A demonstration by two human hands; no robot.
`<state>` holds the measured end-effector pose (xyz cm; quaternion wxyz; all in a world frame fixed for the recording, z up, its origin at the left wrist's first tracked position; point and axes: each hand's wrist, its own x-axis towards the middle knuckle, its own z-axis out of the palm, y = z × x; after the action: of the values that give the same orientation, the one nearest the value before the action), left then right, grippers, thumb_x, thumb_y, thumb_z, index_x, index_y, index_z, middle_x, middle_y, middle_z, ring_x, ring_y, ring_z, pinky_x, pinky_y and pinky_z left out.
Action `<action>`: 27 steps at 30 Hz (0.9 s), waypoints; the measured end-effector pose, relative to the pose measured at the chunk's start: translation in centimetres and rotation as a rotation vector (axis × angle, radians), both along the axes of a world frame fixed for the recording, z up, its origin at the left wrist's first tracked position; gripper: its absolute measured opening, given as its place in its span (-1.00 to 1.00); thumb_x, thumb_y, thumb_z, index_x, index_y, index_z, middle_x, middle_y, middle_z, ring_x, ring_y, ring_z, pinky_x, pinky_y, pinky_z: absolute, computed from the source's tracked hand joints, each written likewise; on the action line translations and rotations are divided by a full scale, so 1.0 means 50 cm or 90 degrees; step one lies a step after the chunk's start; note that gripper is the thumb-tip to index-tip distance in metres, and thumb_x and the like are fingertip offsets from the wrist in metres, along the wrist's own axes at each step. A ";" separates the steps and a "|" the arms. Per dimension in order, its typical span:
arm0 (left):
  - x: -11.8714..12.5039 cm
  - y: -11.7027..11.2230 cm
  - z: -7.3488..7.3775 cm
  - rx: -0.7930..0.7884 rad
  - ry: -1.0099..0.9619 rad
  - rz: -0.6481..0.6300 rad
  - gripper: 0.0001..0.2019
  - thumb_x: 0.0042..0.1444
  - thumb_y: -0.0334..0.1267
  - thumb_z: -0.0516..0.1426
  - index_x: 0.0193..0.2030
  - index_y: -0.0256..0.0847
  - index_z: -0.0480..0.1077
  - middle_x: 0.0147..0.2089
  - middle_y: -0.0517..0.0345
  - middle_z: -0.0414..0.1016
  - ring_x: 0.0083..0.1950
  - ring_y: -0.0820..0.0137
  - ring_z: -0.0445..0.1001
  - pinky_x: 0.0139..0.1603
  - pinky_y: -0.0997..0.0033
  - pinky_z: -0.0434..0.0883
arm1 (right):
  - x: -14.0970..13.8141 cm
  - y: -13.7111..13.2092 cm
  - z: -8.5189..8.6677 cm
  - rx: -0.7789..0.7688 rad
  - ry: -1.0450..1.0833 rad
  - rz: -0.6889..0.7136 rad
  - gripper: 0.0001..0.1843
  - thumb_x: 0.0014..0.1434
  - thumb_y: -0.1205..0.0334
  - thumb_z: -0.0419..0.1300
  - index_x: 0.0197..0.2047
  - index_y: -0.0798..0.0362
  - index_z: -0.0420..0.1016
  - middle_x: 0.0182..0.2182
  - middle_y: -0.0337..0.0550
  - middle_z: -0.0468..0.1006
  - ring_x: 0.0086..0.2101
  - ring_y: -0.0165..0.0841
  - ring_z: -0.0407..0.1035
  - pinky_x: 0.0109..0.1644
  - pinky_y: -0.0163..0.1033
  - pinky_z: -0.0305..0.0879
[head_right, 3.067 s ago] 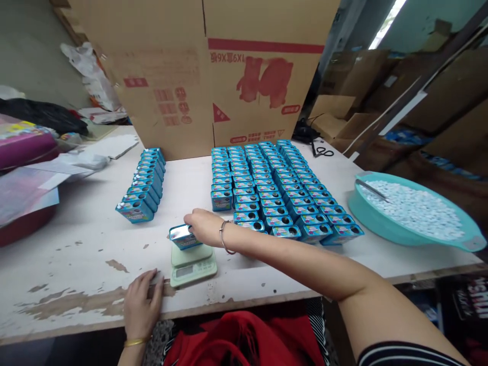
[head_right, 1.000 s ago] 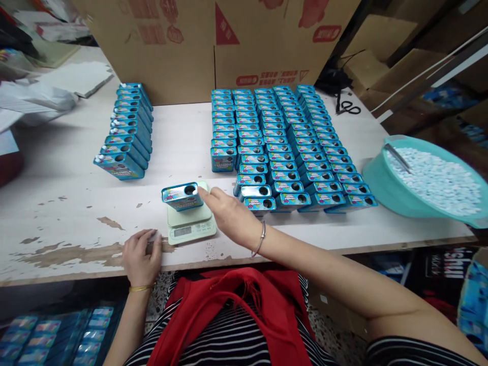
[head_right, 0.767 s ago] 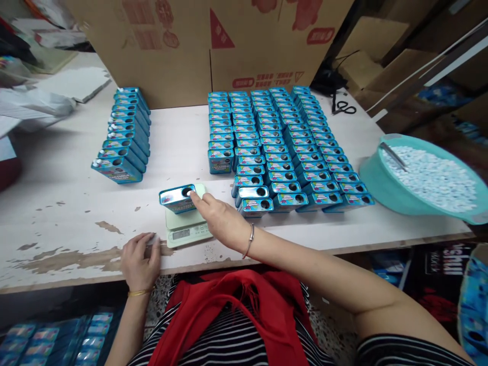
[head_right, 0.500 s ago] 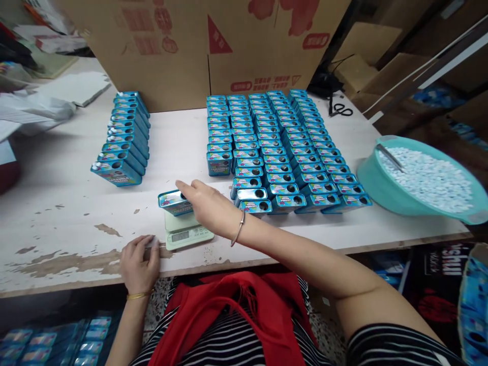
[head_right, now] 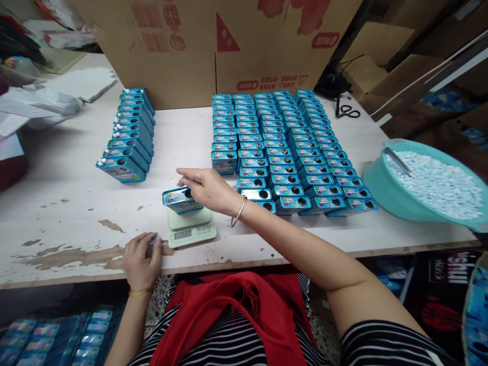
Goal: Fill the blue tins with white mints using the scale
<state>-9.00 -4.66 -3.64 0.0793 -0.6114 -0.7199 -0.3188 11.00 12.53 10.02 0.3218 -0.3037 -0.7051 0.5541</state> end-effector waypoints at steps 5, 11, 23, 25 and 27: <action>0.002 0.001 0.001 0.000 -0.006 -0.001 -0.82 0.16 -0.24 0.11 -0.14 -0.26 0.41 -0.15 -0.03 0.44 -0.08 0.27 0.38 -0.03 0.24 0.32 | 0.039 -0.054 0.016 -0.256 0.150 -0.019 -0.68 0.22 0.26 0.09 0.02 0.16 0.39 -0.38 -0.22 0.49 -0.62 -0.64 0.14 -0.58 -0.44 0.03; 0.003 0.002 0.001 -0.013 -0.012 0.006 -0.81 0.16 -0.22 0.11 -0.15 -0.27 0.42 -0.15 -0.04 0.44 -0.08 0.27 0.37 -0.03 0.23 0.32 | 0.111 -0.145 -0.085 -0.535 0.121 -0.090 -0.66 0.09 0.03 0.24 -0.23 0.15 0.41 -0.54 -0.29 0.42 -0.69 -0.65 0.06 -0.63 -0.42 -0.18; 0.002 0.006 0.000 -0.037 -0.010 0.006 -0.78 0.17 -0.18 0.09 -0.15 -0.26 0.42 -0.14 -0.06 0.42 -0.07 0.25 0.36 -0.01 0.20 0.30 | 0.102 -0.174 -0.109 -0.407 0.054 -0.146 -0.58 0.07 -0.12 0.18 -0.44 0.12 0.33 -0.73 -0.42 0.21 -0.68 -0.60 -0.01 -0.60 -0.41 -0.14; 0.002 0.004 -0.003 -0.043 -0.014 0.010 -0.78 0.16 -0.18 0.09 -0.16 -0.26 0.42 -0.14 -0.06 0.42 -0.07 0.24 0.36 0.00 0.18 0.30 | 0.087 -0.157 -0.089 -0.354 0.079 -0.139 -0.59 0.10 -0.10 0.17 -0.44 0.12 0.34 -0.73 -0.42 0.20 -0.66 -0.60 0.00 -0.57 -0.40 -0.10; 0.004 0.000 0.001 -0.050 -0.027 0.008 -0.79 0.17 -0.18 0.08 -0.16 -0.26 0.41 -0.14 -0.06 0.42 -0.07 0.24 0.37 0.01 0.17 0.30 | 0.076 -0.149 -0.079 -0.331 0.097 -0.130 -0.59 0.11 -0.10 0.16 -0.45 0.11 0.33 -0.72 -0.42 0.19 -0.65 -0.60 0.00 -0.55 -0.40 -0.08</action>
<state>-8.83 -4.65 -3.57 0.0420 -0.6024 -0.7373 -0.3029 14.80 5.10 6.08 0.3394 -0.4031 -0.4792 0.7019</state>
